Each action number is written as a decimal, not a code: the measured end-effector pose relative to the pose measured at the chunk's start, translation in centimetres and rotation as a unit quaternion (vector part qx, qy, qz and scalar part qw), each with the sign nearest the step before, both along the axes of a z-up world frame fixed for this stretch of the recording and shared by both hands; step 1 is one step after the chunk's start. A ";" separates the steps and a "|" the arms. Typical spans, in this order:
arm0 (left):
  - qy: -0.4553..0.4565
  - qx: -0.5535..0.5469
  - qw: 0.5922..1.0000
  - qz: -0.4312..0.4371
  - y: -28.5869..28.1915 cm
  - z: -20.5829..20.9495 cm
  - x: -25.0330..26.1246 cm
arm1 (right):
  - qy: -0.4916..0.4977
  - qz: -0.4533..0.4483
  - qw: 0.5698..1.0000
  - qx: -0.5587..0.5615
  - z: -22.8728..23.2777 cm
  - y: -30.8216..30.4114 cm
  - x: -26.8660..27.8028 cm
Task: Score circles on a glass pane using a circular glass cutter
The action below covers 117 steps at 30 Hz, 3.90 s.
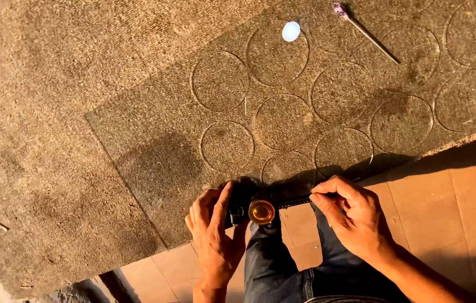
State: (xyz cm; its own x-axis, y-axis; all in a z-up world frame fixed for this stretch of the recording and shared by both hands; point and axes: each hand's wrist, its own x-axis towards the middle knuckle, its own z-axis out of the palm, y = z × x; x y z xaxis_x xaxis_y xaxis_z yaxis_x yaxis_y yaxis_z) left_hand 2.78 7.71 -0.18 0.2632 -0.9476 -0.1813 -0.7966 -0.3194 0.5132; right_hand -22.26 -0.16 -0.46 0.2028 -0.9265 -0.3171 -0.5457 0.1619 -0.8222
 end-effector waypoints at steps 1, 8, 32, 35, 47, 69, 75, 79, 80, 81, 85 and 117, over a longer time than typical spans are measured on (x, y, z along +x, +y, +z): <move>-0.016 0.013 1.000 -0.016 0.2 -0.4 0.3 | -0.001 -0.004 1.000 -0.002 0.0 0.0 0.1; 0.008 -0.028 0.999 0.024 0.2 -0.9 -0.2 | 0.017 -0.001 0.997 0.071 2.1 -1.7 1.0; 0.009 -0.096 0.994 -0.053 -1.0 0.6 1.4 | -0.058 -0.091 0.993 0.043 -0.7 -0.3 0.8; 0.008 -0.082 0.994 -0.073 -1.1 0.5 1.6 | -0.032 -0.092 0.995 0.018 -1.6 -0.1 0.7; 0.024 -0.026 0.998 -0.060 -1.9 1.3 2.0 | 0.066 0.035 0.992 -0.099 0.2 -2.5 0.9; 0.052 -0.049 0.997 -0.033 -0.8 1.3 2.2 | 0.067 0.294 0.855 -0.422 4.0 -1.7 10.3; 0.035 -0.046 0.998 -0.035 -0.7 0.8 2.1 | 0.073 0.331 0.842 -0.420 4.5 -2.2 10.6; 0.014 -0.048 0.998 -0.041 -0.6 0.6 2.2 | 0.059 0.343 0.827 -0.441 5.7 -2.6 11.6; 0.016 -0.046 0.998 -0.039 -0.6 0.3 2.2 | 0.059 0.346 0.827 -0.439 5.8 -2.7 11.7; 0.018 -0.039 0.998 -0.044 -0.6 -0.1 2.2 | 0.058 0.356 0.818 -0.448 5.9 -3.0 11.9; 0.049 -0.029 0.997 -0.045 -0.5 0.7 2.4 | 0.069 0.382 0.815 -0.429 5.0 -3.6 12.1; -0.190 -0.237 0.939 0.161 0.0 0.0 9.1 | 0.136 0.155 0.937 -0.283 4.0 -3.4 1.4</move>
